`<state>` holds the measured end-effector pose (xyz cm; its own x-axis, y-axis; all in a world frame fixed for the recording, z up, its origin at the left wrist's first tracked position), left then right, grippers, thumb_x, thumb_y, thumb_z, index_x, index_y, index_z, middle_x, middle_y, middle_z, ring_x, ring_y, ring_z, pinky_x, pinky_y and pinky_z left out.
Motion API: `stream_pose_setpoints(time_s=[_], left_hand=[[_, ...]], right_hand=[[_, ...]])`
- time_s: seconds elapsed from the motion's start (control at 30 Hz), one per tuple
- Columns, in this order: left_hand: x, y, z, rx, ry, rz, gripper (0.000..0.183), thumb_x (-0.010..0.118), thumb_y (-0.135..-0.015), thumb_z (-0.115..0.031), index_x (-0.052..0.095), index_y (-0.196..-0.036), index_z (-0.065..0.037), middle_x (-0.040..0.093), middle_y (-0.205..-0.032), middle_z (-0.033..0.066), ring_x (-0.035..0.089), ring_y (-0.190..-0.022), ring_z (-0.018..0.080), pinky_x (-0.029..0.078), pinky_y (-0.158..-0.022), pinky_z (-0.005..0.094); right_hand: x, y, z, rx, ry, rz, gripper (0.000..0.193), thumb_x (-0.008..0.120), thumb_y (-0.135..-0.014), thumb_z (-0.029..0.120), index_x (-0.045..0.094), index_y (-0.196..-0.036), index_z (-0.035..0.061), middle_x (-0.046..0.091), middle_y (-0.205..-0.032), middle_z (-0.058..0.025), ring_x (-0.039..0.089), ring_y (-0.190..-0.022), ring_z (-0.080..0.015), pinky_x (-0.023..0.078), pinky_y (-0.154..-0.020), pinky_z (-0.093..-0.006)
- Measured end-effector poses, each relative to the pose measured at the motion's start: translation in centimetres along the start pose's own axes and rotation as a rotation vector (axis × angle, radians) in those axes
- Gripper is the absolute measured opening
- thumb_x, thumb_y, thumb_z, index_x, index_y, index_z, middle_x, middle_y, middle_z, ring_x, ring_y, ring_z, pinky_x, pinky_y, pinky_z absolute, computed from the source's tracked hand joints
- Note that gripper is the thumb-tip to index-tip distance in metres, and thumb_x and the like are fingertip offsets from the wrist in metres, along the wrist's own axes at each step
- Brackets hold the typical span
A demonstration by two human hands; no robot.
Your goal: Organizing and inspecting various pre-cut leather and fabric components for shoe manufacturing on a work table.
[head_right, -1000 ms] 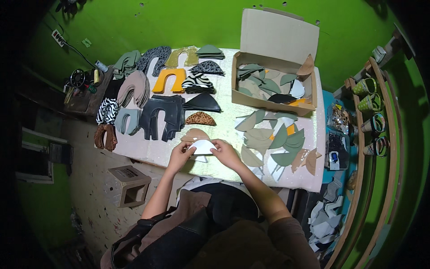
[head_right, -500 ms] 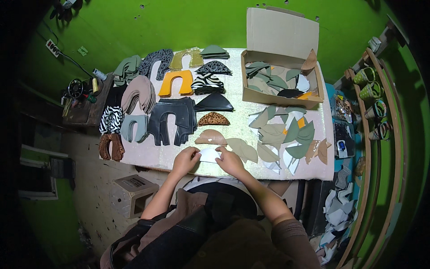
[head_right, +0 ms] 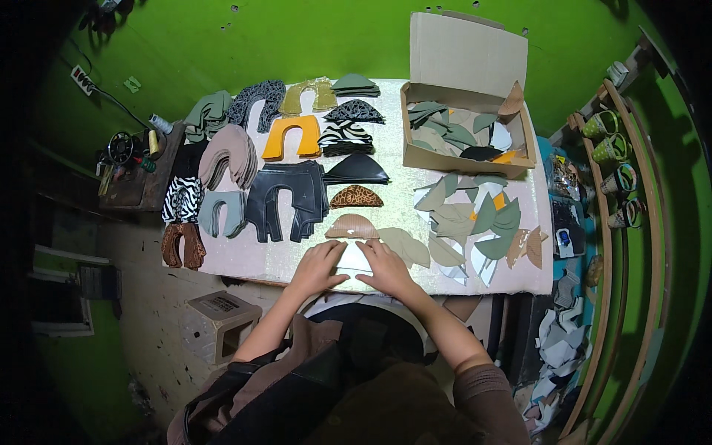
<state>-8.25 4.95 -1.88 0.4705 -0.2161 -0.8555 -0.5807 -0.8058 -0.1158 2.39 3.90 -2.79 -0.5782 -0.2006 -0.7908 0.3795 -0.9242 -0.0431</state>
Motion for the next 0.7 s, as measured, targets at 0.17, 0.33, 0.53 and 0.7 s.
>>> stream_pose_setpoints(time_s=[0.17,0.33,0.53,0.7], left_hand=[[1.1,-0.6,0.4,0.001,-0.032,0.021,0.061,0.069,-0.068,-0.022,0.045,-0.120,-0.002,0.051,-0.108,0.0135,0.050,-0.097,0.0289,0.041,-0.084,0.0367],[1.5,-0.9,0.7,0.001,-0.051,0.026,0.058,0.068,-0.069,-0.021,0.046,-0.119,-0.002,0.052,-0.104,0.0126,0.051,-0.094,0.0277,0.043,-0.082,0.0356],[1.0,-0.7,0.5,0.020,-0.078,-0.039,0.056,0.068,-0.069,-0.021,0.048,-0.117,-0.002,0.052,-0.102,0.0119,0.052,-0.092,0.0270,0.043,-0.080,0.0351],[1.0,-0.6,0.5,0.014,-0.088,-0.053,0.055,0.069,-0.068,-0.021,0.049,-0.116,-0.003,0.053,-0.102,0.0117,0.052,-0.092,0.0269,0.044,-0.080,0.0351]], right_hand=[[0.7,-0.5,0.6,-0.071,0.087,-0.018,0.058,0.069,-0.067,0.020,0.046,-0.118,0.0040,0.049,-0.107,-0.0136,0.050,-0.100,-0.0291,0.044,-0.081,-0.0375],[1.2,-0.8,-0.2,-0.034,0.076,-0.050,0.050,0.065,-0.071,0.018,0.048,-0.116,0.0040,0.050,-0.108,-0.0137,0.050,-0.100,-0.0302,0.043,-0.083,-0.0369],[0.9,-0.6,0.1,-0.034,0.084,-0.084,0.044,0.064,-0.073,0.018,0.051,-0.112,0.0045,0.052,-0.104,-0.0126,0.051,-0.097,-0.0292,0.044,-0.080,-0.0369],[1.1,-0.5,0.0,-0.046,0.114,-0.136,0.043,0.065,-0.072,0.019,0.052,-0.110,0.0050,0.052,-0.103,-0.0121,0.053,-0.094,-0.0281,0.045,-0.078,-0.0364]])
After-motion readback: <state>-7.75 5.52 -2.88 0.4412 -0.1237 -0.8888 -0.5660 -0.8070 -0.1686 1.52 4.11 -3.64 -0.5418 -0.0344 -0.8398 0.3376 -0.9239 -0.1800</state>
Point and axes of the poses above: each hand's wrist, its own y-axis away from the middle knuckle, its own x-axis out of the palm, z = x × y, the point moved 10 cm from there along -y, towards the middle knuckle
